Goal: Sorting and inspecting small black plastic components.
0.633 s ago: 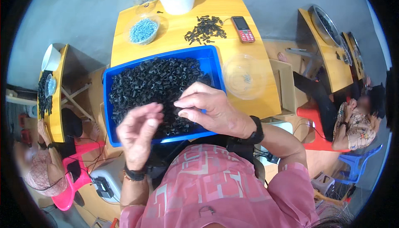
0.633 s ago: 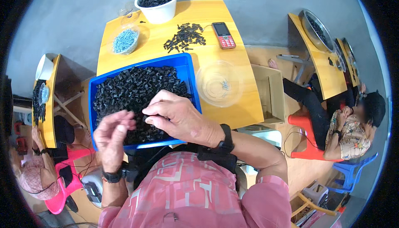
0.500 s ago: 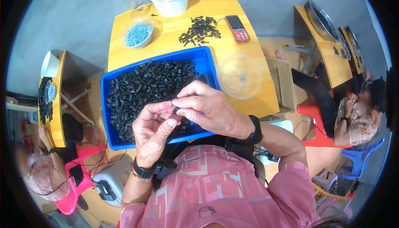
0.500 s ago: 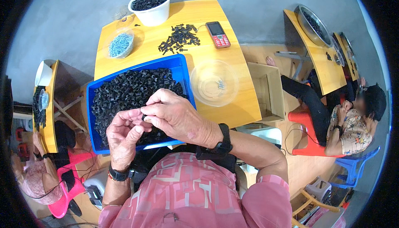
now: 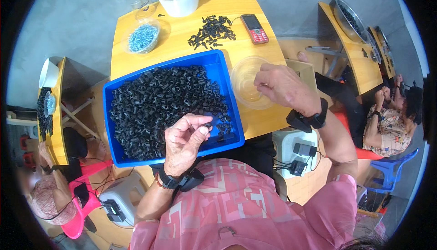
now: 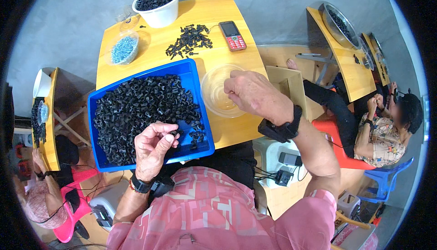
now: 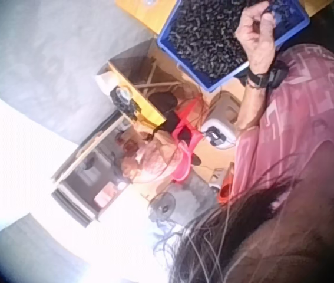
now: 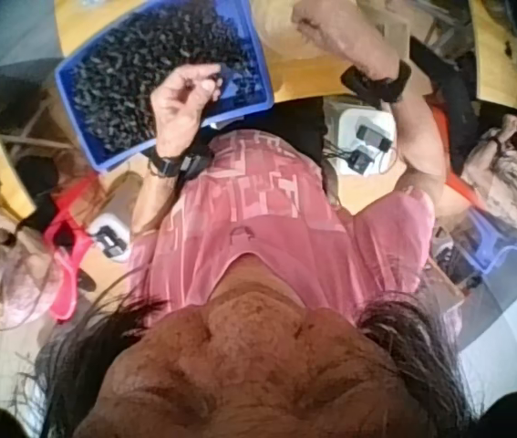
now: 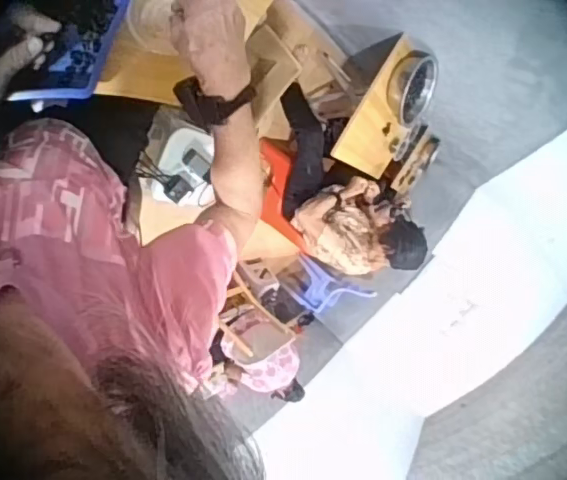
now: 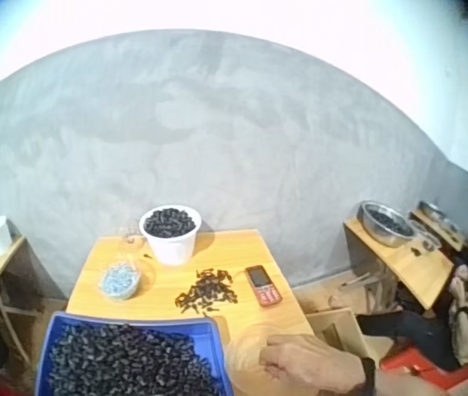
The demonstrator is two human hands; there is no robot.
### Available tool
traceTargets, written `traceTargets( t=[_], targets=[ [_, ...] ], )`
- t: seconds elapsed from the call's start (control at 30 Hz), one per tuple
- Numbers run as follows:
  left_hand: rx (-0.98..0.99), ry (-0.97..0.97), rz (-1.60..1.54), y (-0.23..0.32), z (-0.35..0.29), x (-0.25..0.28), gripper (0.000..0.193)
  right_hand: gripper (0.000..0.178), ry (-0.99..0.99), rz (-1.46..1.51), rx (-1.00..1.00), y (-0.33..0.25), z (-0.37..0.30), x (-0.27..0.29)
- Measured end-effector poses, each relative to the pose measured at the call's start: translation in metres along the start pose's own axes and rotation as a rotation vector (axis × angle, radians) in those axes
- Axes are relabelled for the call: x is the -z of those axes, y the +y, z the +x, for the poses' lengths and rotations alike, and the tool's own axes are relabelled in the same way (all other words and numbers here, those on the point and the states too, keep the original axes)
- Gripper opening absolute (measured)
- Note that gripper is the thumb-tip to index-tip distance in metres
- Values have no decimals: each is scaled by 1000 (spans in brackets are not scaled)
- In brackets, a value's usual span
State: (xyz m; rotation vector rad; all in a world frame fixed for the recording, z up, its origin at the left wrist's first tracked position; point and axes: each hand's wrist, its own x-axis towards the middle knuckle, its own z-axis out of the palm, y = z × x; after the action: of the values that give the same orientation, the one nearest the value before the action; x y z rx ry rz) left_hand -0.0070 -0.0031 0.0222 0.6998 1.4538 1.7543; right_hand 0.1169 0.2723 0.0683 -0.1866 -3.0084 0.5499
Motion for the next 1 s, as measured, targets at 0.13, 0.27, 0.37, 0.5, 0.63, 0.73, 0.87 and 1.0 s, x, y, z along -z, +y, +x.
traceTargets(
  t=[0.13,0.27,0.37,0.5,0.63,0.73,0.87,1.0],
  targets=[
    [-14,0,17,-2,0,4,17,7,-267,-145,0,5,6,-7],
    [12,30,-17,-2,0,6,16,9,-321,-148,117,9,12,-13],
    [27,44,-36,-2,0,6,16,9,-340,-135,127,8,15,-14],
    [25,17,-44,-2,1,8,16,9,-400,-237,121,11,19,-22],
    [39,34,-74,-3,-1,8,16,14,-237,-120,257,17,16,-21],
    [59,52,-72,-5,-1,8,22,13,-202,109,100,6,20,-12],
    [47,61,-67,-5,-1,8,22,12,-72,1093,-288,0,10,-18],
    [69,60,-38,-2,0,9,23,15,33,1370,-254,-23,11,-29]
  ],
)
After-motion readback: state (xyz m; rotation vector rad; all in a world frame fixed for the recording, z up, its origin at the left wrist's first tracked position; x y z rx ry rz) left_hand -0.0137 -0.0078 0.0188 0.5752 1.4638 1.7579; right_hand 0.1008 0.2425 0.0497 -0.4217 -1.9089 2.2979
